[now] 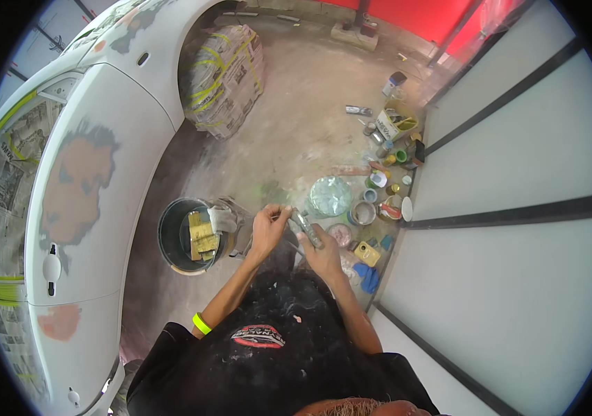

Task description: Mix automotive paint and use a spray gun to apply it to a car body panel.

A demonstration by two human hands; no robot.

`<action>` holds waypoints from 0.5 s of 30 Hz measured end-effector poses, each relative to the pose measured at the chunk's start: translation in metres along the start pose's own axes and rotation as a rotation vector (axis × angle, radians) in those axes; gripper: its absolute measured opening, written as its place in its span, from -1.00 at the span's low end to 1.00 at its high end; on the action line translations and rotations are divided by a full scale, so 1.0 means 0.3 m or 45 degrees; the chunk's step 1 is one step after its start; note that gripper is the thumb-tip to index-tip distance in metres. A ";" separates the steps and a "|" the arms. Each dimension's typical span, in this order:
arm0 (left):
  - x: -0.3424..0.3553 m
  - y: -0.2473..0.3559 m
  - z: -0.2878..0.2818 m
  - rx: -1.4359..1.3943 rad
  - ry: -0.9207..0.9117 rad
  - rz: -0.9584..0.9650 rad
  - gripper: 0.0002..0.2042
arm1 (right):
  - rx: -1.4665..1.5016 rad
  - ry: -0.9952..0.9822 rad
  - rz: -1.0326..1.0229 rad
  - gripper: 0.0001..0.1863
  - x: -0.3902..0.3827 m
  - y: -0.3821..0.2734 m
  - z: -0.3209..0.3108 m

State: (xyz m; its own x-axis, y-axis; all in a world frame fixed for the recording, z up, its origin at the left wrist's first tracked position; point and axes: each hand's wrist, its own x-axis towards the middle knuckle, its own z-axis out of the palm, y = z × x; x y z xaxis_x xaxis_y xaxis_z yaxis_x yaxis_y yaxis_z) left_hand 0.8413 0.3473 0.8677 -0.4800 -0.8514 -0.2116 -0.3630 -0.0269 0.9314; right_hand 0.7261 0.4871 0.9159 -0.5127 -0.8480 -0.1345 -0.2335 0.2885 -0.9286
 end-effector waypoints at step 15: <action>0.584 0.011 -0.048 -0.037 0.101 -0.077 -0.64 | -0.004 -0.090 0.046 -0.66 0.637 -0.017 0.061</action>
State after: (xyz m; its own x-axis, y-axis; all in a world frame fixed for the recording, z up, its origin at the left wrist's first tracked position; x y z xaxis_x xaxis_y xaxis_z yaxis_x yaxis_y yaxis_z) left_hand 0.7677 0.1906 0.8379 -0.3925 -0.8867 -0.2444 -0.3652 -0.0936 0.9262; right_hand 0.6446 0.3154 0.8887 -0.4612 -0.8662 -0.1923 -0.2186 0.3209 -0.9215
